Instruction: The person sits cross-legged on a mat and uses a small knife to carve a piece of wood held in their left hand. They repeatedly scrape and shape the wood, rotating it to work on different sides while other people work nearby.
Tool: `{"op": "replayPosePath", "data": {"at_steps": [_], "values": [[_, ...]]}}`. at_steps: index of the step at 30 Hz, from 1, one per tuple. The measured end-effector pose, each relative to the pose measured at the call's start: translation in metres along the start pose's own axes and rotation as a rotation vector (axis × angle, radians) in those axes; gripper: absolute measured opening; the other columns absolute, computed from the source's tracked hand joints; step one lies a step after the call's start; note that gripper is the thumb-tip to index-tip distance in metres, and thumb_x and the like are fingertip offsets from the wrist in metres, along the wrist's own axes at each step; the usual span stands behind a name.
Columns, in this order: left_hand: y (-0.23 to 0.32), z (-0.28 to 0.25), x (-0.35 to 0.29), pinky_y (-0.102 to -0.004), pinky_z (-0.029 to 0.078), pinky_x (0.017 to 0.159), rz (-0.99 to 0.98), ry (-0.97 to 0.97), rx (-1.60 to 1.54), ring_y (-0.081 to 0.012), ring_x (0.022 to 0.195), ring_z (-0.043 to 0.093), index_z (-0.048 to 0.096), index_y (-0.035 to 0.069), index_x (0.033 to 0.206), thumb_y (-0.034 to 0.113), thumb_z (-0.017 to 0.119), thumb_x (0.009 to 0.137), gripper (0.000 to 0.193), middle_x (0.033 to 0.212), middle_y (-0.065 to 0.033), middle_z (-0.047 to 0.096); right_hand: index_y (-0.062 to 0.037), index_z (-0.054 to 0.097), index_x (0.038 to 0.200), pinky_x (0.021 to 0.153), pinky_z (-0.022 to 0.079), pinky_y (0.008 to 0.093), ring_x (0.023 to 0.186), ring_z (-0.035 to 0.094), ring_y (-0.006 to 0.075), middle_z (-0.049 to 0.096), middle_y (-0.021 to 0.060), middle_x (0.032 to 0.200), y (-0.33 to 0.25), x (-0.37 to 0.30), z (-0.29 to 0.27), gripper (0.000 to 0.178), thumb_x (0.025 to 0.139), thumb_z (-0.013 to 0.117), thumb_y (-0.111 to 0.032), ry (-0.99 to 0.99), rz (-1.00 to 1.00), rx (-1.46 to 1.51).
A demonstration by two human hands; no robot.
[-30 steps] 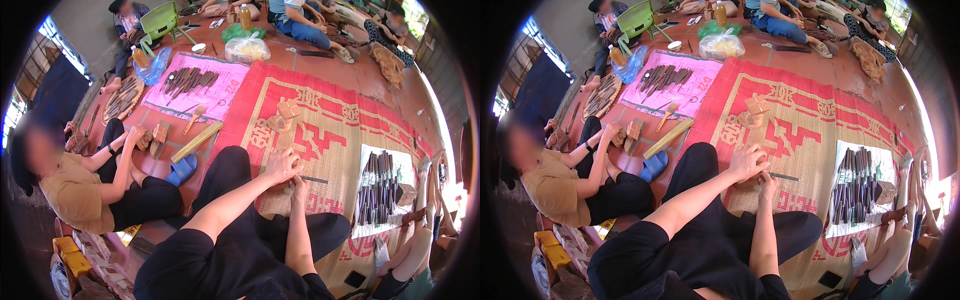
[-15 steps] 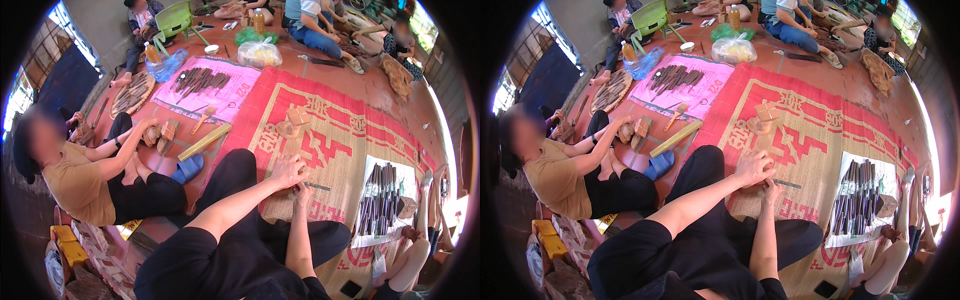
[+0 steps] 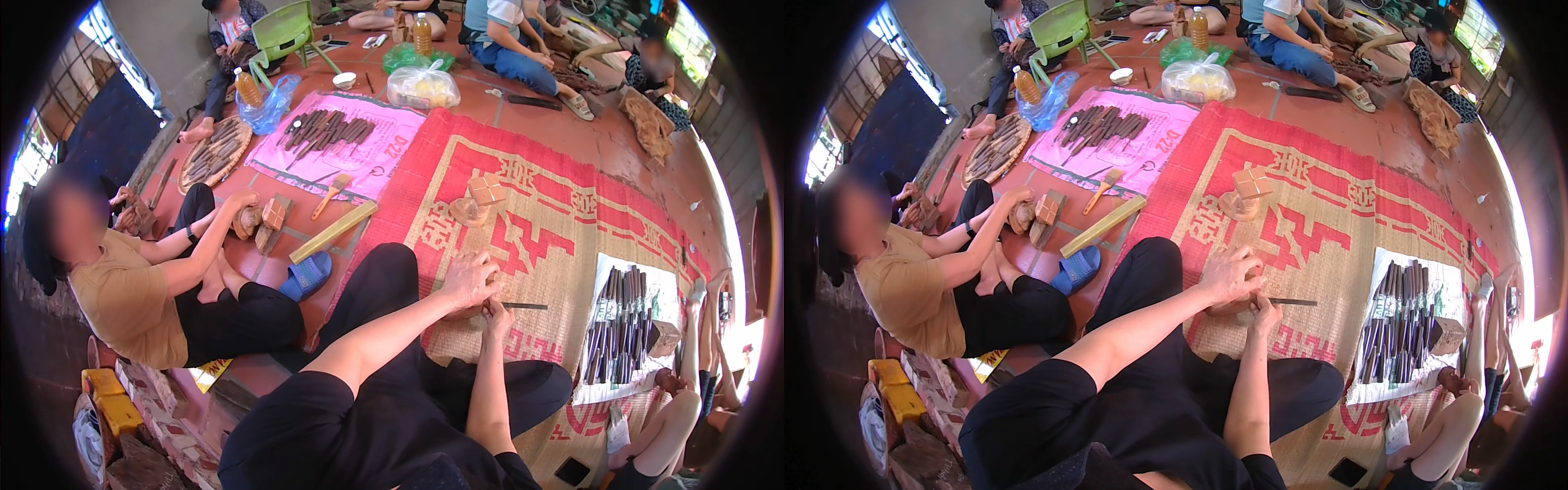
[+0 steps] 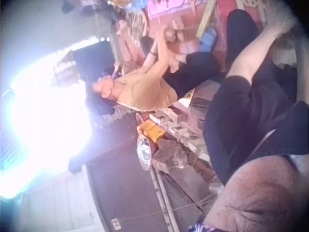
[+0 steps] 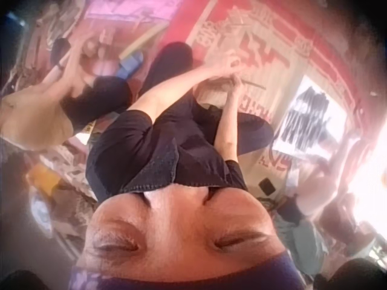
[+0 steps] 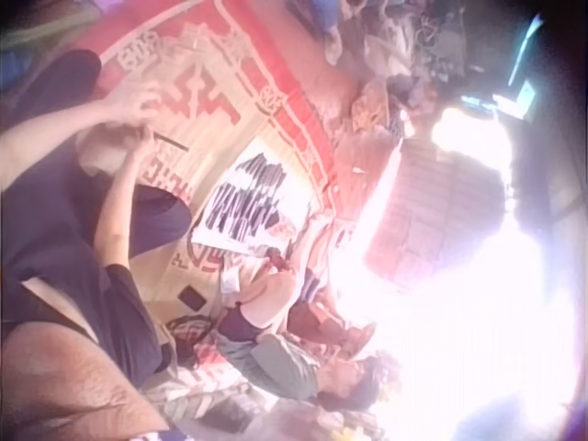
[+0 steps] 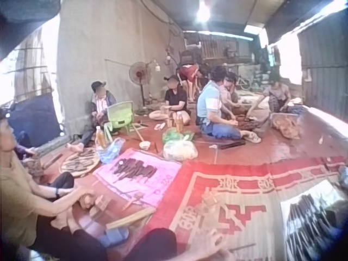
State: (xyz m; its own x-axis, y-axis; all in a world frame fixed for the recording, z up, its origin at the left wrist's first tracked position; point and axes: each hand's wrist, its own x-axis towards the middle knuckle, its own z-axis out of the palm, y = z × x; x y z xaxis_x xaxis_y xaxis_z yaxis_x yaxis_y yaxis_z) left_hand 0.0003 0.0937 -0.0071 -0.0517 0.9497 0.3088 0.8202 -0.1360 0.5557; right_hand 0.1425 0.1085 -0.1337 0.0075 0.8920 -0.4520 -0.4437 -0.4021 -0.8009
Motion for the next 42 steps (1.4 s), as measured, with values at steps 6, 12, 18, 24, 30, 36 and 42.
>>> {"op": "replayPosePath", "data": {"at_steps": [6, 12, 18, 24, 30, 36, 42], "values": [[0.001, -0.001, 0.001, -0.04, 0.042, 0.082, 0.003, -0.017, -0.006, -0.0252, 0.09, 0.057, 0.066, 0.013, 0.093, 0.04, 0.063, 0.076, 0.032, 0.098, -0.0059, 0.057, -0.0022, 0.061, 0.086, 0.056, 0.044, 0.0195, 0.06, 0.055, 0.0106, 0.061, 0.0043, 0.077, 0.004, -0.003, -0.001, 0.01, 0.079, 0.067, -0.007, -0.041, 0.029, -0.008], [0.0, -0.001, 0.0, -0.0405, 0.041, 0.081, 0.008, 0.003, 0.03, -0.0255, 0.088, 0.057, 0.066, 0.014, 0.094, 0.041, 0.062, 0.077, 0.033, 0.098, -0.0061, 0.057, -0.0035, 0.061, 0.083, 0.056, 0.044, 0.0202, 0.058, 0.054, 0.0111, 0.061, 0.0033, 0.076, 0.005, -0.012, -0.001, 0.011, 0.078, 0.069, -0.008, 0.038, -0.059, 0.046], [0.001, -0.004, 0.001, -0.0397, 0.041, 0.081, -0.024, -0.064, 0.003, -0.0255, 0.091, 0.057, 0.066, 0.014, 0.093, 0.04, 0.064, 0.076, 0.031, 0.099, -0.0063, 0.057, -0.0024, 0.058, 0.085, 0.055, 0.046, 0.023, 0.062, 0.057, 0.0126, 0.061, 0.0047, 0.075, 0.004, -0.017, 0.006, 0.011, 0.078, 0.066, -0.006, -0.051, -0.004, 0.01], [-0.001, 0.001, 0.0, -0.0395, 0.042, 0.081, 0.022, 0.024, 0.029, -0.0245, 0.09, 0.058, 0.066, 0.013, 0.093, 0.039, 0.064, 0.076, 0.031, 0.097, -0.0061, 0.057, -0.0008, 0.062, 0.089, 0.059, 0.046, 0.0223, 0.067, 0.058, 0.012, 0.063, 0.0053, 0.082, 0.013, -0.009, -0.007, 0.014, 0.079, 0.068, -0.008, 0.005, -0.025, 0.081], [-0.002, -0.001, -0.001, -0.0396, 0.041, 0.083, -0.011, -0.036, 0.003, -0.0252, 0.092, 0.057, 0.066, 0.013, 0.093, 0.04, 0.063, 0.077, 0.032, 0.099, -0.0072, 0.057, -0.0001, 0.063, 0.089, 0.06, 0.047, 0.0225, 0.068, 0.06, 0.0128, 0.062, 0.0044, 0.08, 0.006, -0.02, -0.001, 0.016, 0.078, 0.069, -0.009, 0.008, -0.023, -0.001], [0.001, -0.003, 0.0, -0.0406, 0.042, 0.082, -0.022, -0.036, 0.016, -0.0248, 0.092, 0.057, 0.065, 0.013, 0.094, 0.04, 0.063, 0.077, 0.032, 0.098, -0.0067, 0.057, -0.0009, 0.063, 0.097, 0.07, 0.049, 0.0253, 0.078, 0.062, 0.0157, 0.064, 0.0056, 0.087, 0.01, -0.016, -0.004, 0.017, 0.082, 0.065, -0.009, -0.013, 0.005, 0.04], [-0.002, -0.001, 0.0, -0.0412, 0.042, 0.082, -0.004, -0.018, -0.01, -0.0248, 0.09, 0.057, 0.066, 0.014, 0.093, 0.04, 0.063, 0.076, 0.032, 0.097, -0.0063, 0.057, -0.0015, 0.063, 0.084, 0.06, 0.048, 0.021, 0.064, 0.058, 0.0119, 0.063, 0.005, 0.079, 0.01, -0.02, -0.002, 0.008, 0.079, 0.067, -0.006, 0.02, -0.019, 0.042]]}}
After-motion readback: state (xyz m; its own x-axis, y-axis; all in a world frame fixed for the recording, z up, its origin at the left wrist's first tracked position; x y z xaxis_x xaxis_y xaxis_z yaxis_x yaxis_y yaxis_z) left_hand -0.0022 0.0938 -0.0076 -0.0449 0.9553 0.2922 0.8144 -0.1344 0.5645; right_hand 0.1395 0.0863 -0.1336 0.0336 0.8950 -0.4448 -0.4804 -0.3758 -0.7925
